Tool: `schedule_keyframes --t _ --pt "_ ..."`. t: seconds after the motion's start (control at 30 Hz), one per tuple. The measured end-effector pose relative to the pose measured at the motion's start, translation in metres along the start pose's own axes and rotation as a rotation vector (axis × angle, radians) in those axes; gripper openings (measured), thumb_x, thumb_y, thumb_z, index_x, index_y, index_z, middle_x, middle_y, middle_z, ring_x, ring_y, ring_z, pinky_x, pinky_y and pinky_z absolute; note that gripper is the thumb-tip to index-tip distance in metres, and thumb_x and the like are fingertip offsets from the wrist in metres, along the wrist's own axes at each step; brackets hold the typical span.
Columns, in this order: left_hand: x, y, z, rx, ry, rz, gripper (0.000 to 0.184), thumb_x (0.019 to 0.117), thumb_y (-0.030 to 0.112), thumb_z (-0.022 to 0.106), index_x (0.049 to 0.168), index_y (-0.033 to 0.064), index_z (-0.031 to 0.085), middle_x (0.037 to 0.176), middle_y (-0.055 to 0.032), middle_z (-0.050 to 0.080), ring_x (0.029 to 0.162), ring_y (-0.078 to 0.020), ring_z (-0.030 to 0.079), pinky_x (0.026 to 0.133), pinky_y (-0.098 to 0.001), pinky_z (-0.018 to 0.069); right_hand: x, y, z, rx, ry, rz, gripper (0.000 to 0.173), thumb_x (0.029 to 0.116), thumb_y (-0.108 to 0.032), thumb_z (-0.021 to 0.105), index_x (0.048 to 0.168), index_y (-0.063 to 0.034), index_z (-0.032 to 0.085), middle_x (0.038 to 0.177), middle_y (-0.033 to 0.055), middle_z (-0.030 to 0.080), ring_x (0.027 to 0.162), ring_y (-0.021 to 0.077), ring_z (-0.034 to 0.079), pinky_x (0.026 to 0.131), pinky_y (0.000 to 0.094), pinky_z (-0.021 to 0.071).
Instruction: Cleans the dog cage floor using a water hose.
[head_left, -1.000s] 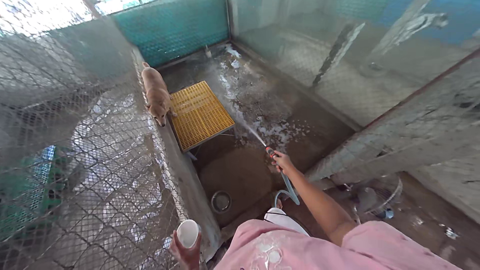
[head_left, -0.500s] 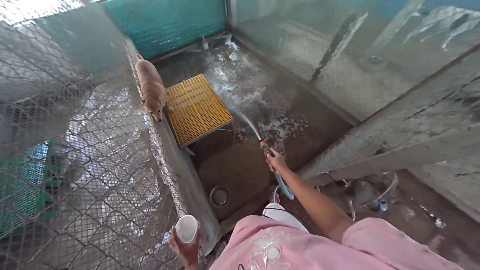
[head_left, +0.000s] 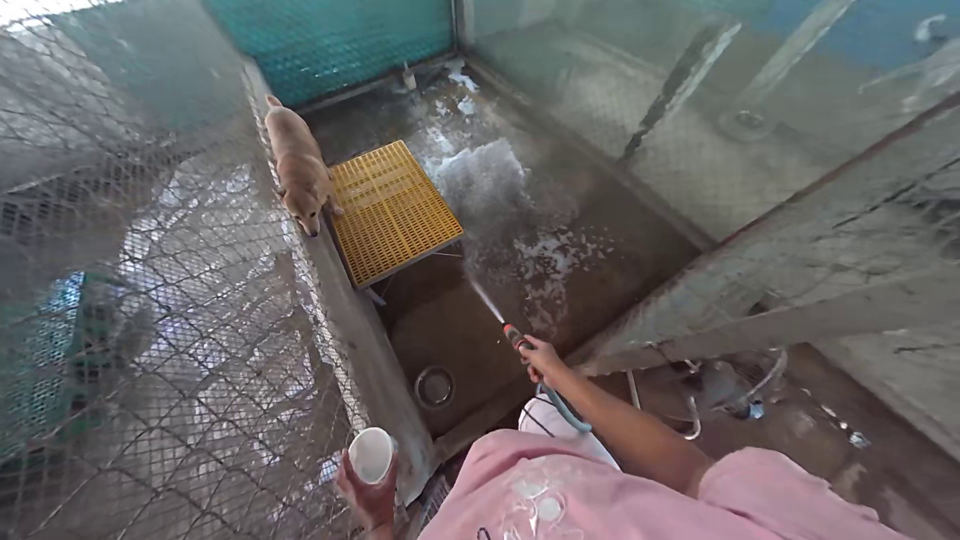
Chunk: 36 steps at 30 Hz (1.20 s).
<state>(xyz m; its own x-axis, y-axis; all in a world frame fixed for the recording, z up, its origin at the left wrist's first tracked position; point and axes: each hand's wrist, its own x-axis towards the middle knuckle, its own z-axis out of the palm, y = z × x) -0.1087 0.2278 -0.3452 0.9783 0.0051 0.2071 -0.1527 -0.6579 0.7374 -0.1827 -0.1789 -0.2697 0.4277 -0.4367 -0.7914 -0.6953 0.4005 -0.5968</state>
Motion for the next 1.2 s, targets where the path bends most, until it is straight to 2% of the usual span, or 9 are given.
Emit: schedule_keyframes --t 0.27,0.43,0.5,0.7,0.77,0.87,0.93,1.1,1.2 --pt "0.007 0.002 0.017 -0.023 -0.027 0.048 0.111 0.0596 0.029 0.088 0.149 -0.0132 0.036 0.146 -0.0441 0.039 0.136 -0.0579 0.039 0.117 -0.0582 0.0311 0.03 0.002 -0.041 0.142 0.208 0.023 0.049 0.1117 -0.022 0.046 0.159 -0.0169 0.034 0.097 0.0123 0.055 0.055 0.0145 0.048 0.049 0.0294 0.0434" --pt "0.022 0.023 0.037 -0.008 -0.07 0.085 0.114 0.0613 0.036 0.088 0.149 -0.0136 0.035 0.148 -0.0429 0.038 0.139 -0.0557 0.039 0.118 -0.0571 0.0311 0.031 0.009 -0.043 0.062 0.097 0.076 0.053 0.1111 -0.025 0.048 0.161 -0.0198 0.033 0.101 0.0137 0.059 0.056 0.0144 0.048 0.049 0.0295 0.0428" --pt "0.031 0.031 0.047 0.008 -0.084 0.119 0.114 0.0614 0.039 0.087 0.149 -0.0141 0.036 0.148 -0.0426 0.039 0.139 -0.056 0.039 0.118 -0.0573 0.0309 0.041 0.012 -0.053 0.091 0.13 0.104 0.053 0.1114 -0.025 0.047 0.162 -0.0201 0.031 0.102 0.0138 0.058 0.058 0.0155 0.049 0.052 0.0305 0.0443" --pt "0.063 0.065 0.078 0.011 -0.136 0.116 0.114 0.0611 0.031 0.089 0.15 -0.0134 0.034 0.148 -0.0442 0.037 0.138 -0.0585 0.037 0.118 -0.058 0.0297 0.07 0.019 -0.094 0.167 0.324 0.117 0.053 0.1134 -0.025 0.038 0.164 -0.0192 0.023 0.104 0.0172 0.056 0.067 0.022 0.055 0.058 0.0369 0.0495" --pt "0.074 0.074 0.092 0.026 -0.148 0.126 0.115 0.0629 0.035 0.088 0.152 -0.0115 0.033 0.149 -0.0427 0.037 0.14 -0.0573 0.036 0.119 -0.0572 0.0288 0.064 0.016 -0.094 0.137 0.27 0.115 0.054 0.1131 -0.027 0.04 0.164 -0.0214 0.023 0.104 0.016 0.056 0.066 0.0209 0.053 0.059 0.0366 0.0486" --pt "0.086 0.09 0.11 -0.004 -0.19 0.142 0.113 0.0625 0.028 0.09 0.151 -0.0129 0.032 0.149 -0.0435 0.035 0.141 -0.0566 0.035 0.12 -0.0561 0.0279 0.055 0.018 -0.087 0.072 0.159 0.089 0.055 0.1122 -0.028 0.044 0.164 -0.0232 0.026 0.113 0.0194 0.06 0.065 0.0209 0.053 0.059 0.037 0.0488" --pt "0.094 0.101 0.121 -0.004 -0.232 0.148 0.113 0.0628 0.026 0.091 0.152 -0.0115 0.033 0.149 -0.0432 0.036 0.14 -0.0567 0.037 0.119 -0.0576 0.0295 0.054 0.018 -0.086 0.093 0.169 0.085 0.054 0.1122 -0.027 0.044 0.164 -0.0231 0.027 0.115 0.0193 0.06 0.063 0.0199 0.052 0.057 0.0355 0.0478" --pt "0.125 0.117 0.155 -0.059 -0.363 0.2 0.111 0.0631 0.022 0.091 0.153 -0.0093 0.033 0.149 -0.0421 0.036 0.14 -0.0553 0.037 0.119 -0.0574 0.0304 0.071 0.023 -0.094 0.285 0.363 0.113 0.053 0.1136 -0.024 0.039 0.165 -0.0251 0.024 0.107 0.0183 0.058 0.061 0.021 0.051 0.055 0.0363 0.0469" --pt "0.143 0.135 0.177 -0.057 -0.457 0.246 0.11 0.063 0.019 0.091 0.152 -0.01 0.035 0.148 -0.0418 0.038 0.139 -0.0542 0.039 0.118 -0.0565 0.033 0.067 0.031 -0.094 0.265 0.356 0.163 0.051 0.1134 -0.026 0.039 0.163 -0.0242 0.028 0.104 0.0174 0.059 0.062 0.0203 0.052 0.056 0.0356 0.0478"
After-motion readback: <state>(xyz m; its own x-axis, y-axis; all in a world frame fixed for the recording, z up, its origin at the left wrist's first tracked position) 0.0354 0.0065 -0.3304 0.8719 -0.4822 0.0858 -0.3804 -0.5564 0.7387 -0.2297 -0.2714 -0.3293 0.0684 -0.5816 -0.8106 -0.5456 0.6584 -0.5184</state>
